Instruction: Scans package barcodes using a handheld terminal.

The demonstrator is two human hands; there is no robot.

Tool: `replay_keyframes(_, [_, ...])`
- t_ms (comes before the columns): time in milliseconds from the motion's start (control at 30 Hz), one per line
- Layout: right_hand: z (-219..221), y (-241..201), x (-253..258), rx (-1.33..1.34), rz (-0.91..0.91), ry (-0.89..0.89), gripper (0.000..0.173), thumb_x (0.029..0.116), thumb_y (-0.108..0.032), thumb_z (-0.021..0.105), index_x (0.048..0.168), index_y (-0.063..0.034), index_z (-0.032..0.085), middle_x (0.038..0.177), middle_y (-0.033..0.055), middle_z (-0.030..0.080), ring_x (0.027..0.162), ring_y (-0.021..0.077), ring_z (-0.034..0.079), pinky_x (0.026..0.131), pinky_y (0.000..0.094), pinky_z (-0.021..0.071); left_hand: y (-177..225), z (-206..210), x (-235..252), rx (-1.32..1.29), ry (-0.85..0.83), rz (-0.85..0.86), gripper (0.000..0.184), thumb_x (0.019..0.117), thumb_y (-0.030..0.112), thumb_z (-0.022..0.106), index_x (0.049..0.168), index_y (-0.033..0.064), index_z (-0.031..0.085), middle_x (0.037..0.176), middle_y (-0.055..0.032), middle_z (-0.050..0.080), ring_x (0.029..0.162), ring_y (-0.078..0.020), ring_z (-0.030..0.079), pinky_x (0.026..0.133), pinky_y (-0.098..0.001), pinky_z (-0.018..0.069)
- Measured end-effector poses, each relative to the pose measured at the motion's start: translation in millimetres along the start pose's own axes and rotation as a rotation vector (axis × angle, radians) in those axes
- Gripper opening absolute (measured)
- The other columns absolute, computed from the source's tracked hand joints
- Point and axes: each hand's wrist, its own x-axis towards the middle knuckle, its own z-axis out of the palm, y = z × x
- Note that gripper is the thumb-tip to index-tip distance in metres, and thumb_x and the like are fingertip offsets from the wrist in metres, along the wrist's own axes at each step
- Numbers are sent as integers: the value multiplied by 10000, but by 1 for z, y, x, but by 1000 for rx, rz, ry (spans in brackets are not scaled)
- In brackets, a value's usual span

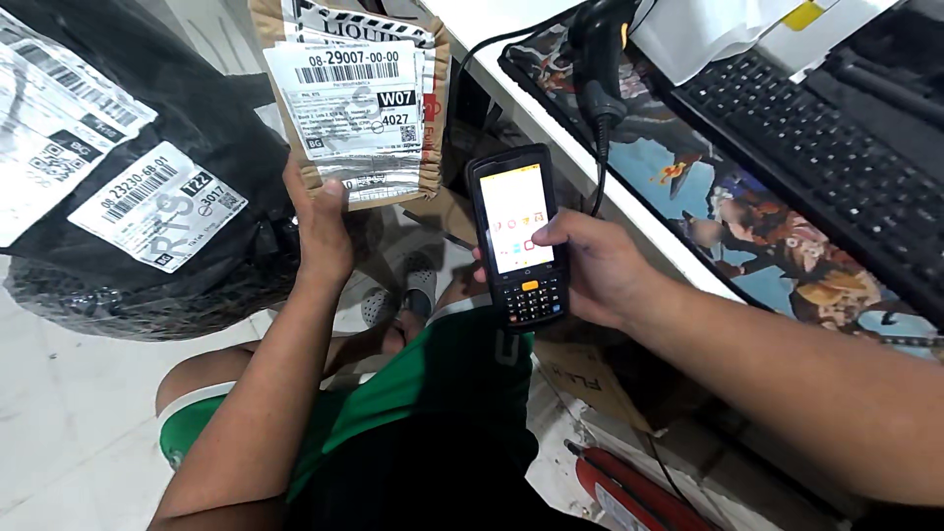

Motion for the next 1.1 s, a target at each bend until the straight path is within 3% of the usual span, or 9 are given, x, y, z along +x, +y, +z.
replay_keyframes(333, [1, 0, 1, -31, 4, 41, 424, 927, -184, 468, 1335, -73, 491, 1209, 235, 665, 1068, 351, 702, 856, 496, 615, -1, -1, 0, -9, -11, 4, 983, 962, 671, 523, 1555, 0, 120, 1432, -115, 514, 1298, -164, 557, 1117, -382, 484])
replay_keyframes(700, [6, 0, 0, -85, 11, 106, 385, 930, -130, 445, 1300, -53, 516, 1182, 226, 683, 1033, 334, 719, 834, 474, 628, -1, 0, -2, 1, 8, -6, 1013, 944, 676, 544, 1545, -16, 114, 1421, -108, 512, 1283, -137, 560, 1105, -352, 489])
replay_keyframes(767, [7, 0, 0, -69, 15, 114, 347, 1003, -203, 424, 1302, -52, 519, 1177, 229, 680, 1035, 342, 714, 842, 490, 623, 2, 1, -3, 29, 10, -26, 1006, 953, 676, 526, 1547, -18, 104, 1414, -103, 515, 1275, -121, 562, 1096, -339, 495])
replay_keyframes(833, [5, 0, 1, -23, 7, 61, 437, 1084, -394, 417, 1366, -77, 521, 1201, 218, 669, 1058, 349, 706, 871, 508, 620, 2, 1, -4, 38, 8, -30, 997, 958, 675, 522, 1547, -14, 108, 1413, -106, 517, 1276, -126, 564, 1096, -343, 497])
replay_keyframes(900, [4, 0, 2, -6, -2, 28, 516, 1079, -485, 406, 1400, -96, 510, 1215, 213, 661, 1066, 348, 703, 877, 513, 618, 2, 0, -3, 33, 6, -23, 991, 962, 671, 517, 1549, -15, 108, 1415, -109, 516, 1278, -132, 563, 1101, -348, 494])
replay_keyframes(1100, [5, 0, 0, -28, 5, 44, 383, 1011, -291, 471, 1331, -86, 517, 1180, 210, 676, 1044, 326, 710, 870, 486, 619, 1, 0, -3, 18, 6, -32, 991, 961, 658, 532, 1552, -14, 106, 1429, -113, 511, 1286, -142, 559, 1110, -353, 485])
